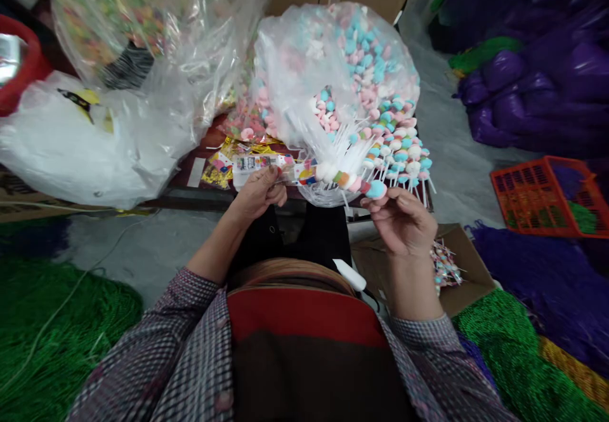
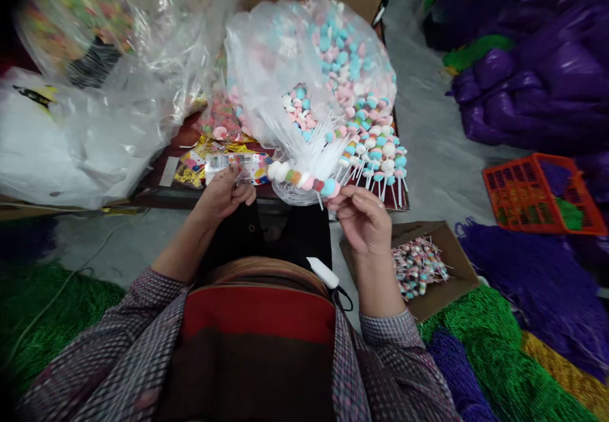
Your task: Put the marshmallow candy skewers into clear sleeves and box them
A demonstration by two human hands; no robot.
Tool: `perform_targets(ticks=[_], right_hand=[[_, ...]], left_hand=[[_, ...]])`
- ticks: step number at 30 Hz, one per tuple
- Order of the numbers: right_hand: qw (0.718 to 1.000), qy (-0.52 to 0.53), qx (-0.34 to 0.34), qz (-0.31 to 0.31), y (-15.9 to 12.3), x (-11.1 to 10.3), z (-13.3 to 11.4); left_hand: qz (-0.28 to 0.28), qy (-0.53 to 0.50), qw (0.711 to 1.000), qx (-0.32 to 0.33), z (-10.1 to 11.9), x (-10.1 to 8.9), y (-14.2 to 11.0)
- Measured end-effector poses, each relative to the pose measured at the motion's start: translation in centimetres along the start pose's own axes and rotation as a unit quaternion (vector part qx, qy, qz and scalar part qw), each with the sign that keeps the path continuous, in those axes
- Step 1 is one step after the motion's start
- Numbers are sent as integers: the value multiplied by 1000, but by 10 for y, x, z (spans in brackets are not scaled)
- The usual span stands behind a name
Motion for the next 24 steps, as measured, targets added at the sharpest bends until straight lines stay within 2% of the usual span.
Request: perform_targets(ticks=[4, 11, 17, 20, 24], right_hand=[[999, 28, 21, 7, -2, -1, 8], [999, -47, 19, 11, 0, -10, -4], [998, -47, -3, -35, 3, -6, -10], [995, -73, 12, -67, 0, -4, -4], [992, -106, -8, -65, -6, -5, -5]], left_hand=[[-27, -6, 1000, 4, -1, 3, -1], [-44, 30, 999, 11, 3, 1, -1], [-92, 108, 990, 4, 6, 3, -2], [-66, 102, 992, 21, 12, -1, -2], [-45, 138, 989, 4, 14, -7, -2]])
Point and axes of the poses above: each hand's wrist, its own y-axis towards the middle knuckle, its own x-axis out of the palm, z = x × y, the point moved 6 cm from there along y, towards the middle knuckle, and after that the axes turned 3 degrees about -z, right-handed, at the moved point
